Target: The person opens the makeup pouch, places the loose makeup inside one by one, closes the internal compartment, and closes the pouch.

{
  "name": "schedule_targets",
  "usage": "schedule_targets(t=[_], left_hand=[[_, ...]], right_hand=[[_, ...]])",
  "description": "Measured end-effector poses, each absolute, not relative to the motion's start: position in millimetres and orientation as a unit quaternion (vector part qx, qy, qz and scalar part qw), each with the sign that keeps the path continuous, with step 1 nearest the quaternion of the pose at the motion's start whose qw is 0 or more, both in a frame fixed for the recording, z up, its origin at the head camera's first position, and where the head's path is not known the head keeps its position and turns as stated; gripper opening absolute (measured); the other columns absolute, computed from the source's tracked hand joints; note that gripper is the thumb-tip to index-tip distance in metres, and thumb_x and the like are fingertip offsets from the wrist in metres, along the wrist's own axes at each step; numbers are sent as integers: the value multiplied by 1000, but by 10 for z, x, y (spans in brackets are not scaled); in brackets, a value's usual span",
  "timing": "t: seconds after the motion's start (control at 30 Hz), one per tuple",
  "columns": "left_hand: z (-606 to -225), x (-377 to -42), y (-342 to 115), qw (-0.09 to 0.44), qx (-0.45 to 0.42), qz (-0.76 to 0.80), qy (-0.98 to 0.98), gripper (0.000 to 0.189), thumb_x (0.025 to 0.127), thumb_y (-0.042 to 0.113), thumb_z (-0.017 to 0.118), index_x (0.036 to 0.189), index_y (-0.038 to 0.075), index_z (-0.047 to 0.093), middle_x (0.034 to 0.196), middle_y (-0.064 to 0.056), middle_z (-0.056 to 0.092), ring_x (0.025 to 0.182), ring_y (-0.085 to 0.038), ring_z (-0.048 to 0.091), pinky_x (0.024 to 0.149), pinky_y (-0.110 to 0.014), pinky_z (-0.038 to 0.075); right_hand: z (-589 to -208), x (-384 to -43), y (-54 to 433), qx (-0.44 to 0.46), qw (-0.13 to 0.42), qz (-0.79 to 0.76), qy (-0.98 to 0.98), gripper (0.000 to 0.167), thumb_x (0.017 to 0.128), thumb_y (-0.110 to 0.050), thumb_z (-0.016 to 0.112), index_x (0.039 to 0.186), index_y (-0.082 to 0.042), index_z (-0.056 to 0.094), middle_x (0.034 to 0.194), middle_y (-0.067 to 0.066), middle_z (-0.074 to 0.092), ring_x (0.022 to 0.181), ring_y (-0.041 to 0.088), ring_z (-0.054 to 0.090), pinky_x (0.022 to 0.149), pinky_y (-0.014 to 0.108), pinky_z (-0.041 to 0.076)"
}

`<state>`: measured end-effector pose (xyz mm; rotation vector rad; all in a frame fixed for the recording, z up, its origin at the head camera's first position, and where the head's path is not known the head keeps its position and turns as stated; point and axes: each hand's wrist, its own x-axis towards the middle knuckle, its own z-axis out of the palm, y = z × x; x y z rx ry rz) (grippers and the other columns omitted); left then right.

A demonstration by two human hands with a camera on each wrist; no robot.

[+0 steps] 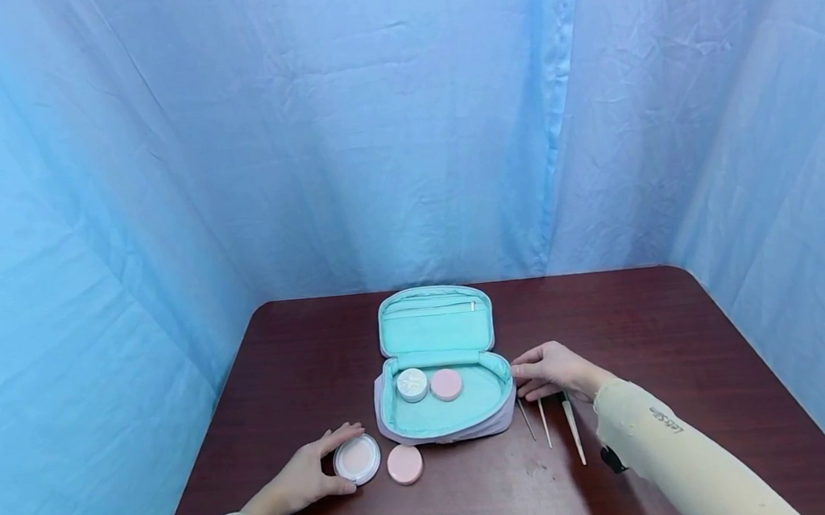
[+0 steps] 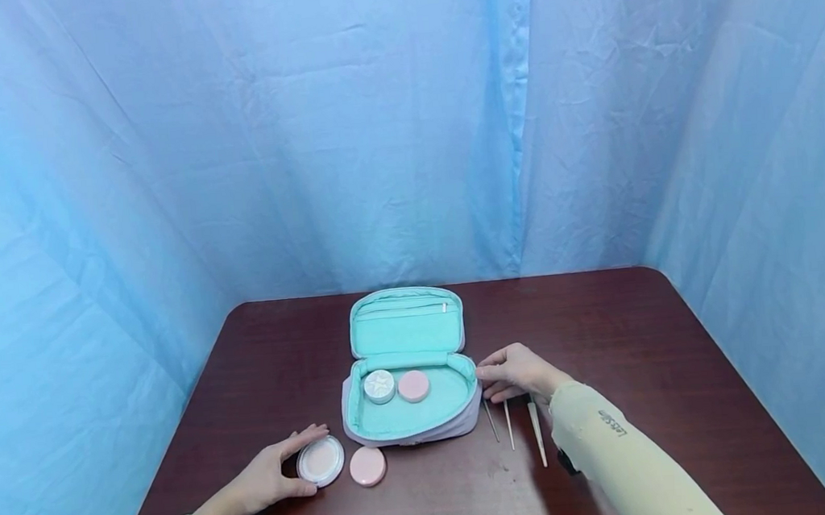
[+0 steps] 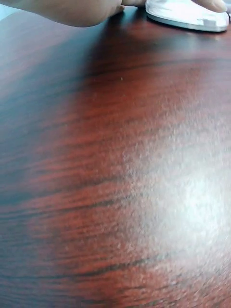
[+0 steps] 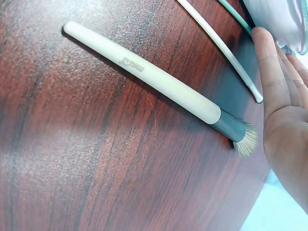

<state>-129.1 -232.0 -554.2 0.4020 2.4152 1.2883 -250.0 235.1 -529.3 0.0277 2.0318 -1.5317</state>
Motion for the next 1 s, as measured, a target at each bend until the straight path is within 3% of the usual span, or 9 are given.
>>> schedule_targets(t=[0.23,0.57,0.7,0.8,1.0], left_hand=[[-5576,-1262,-2296,161,165,411,882,82,74,18,89,148,15,55,159,-7,44,150,-39,31,118,-66,17],[-5594,-1257,-2322,125,169,402,891,69,76,17,89,141,18,63,153,-3,53,145,-43,39,114,-66,31],[-5581,-1269,-2334,114,163,386,901,66,77,23,90,138,21,66,151,2,55,143,-33,46,114,-48,41],[-5561,-1282,-2341,104,166,379,905,65,77,27,90,137,20,67,150,3,56,140,-27,50,112,-33,41],[-5500,-1328,-2343,102,164,384,903,64,77,31,90,137,18,68,148,-1,58,139,-27,51,111,-26,41]], right_hand=[[-5273,-2506,2343,9,293,-571,767,46,98,-22,71,131,9,63,105,16,75,89,31,75,78,44,63],[-5275,-2516,2332,4,293,-568,769,47,98,-21,71,133,9,61,103,16,75,90,33,75,78,43,63],[-5287,-2519,2333,4,296,-569,767,49,97,-22,72,133,9,61,102,16,75,90,32,75,77,43,63],[-5292,-2515,2334,-2,299,-567,768,51,97,-22,72,134,10,60,101,16,75,89,31,75,77,43,63],[-5289,-2517,2353,-14,305,-563,768,56,97,-24,72,137,11,56,102,17,74,90,31,75,79,44,62]])
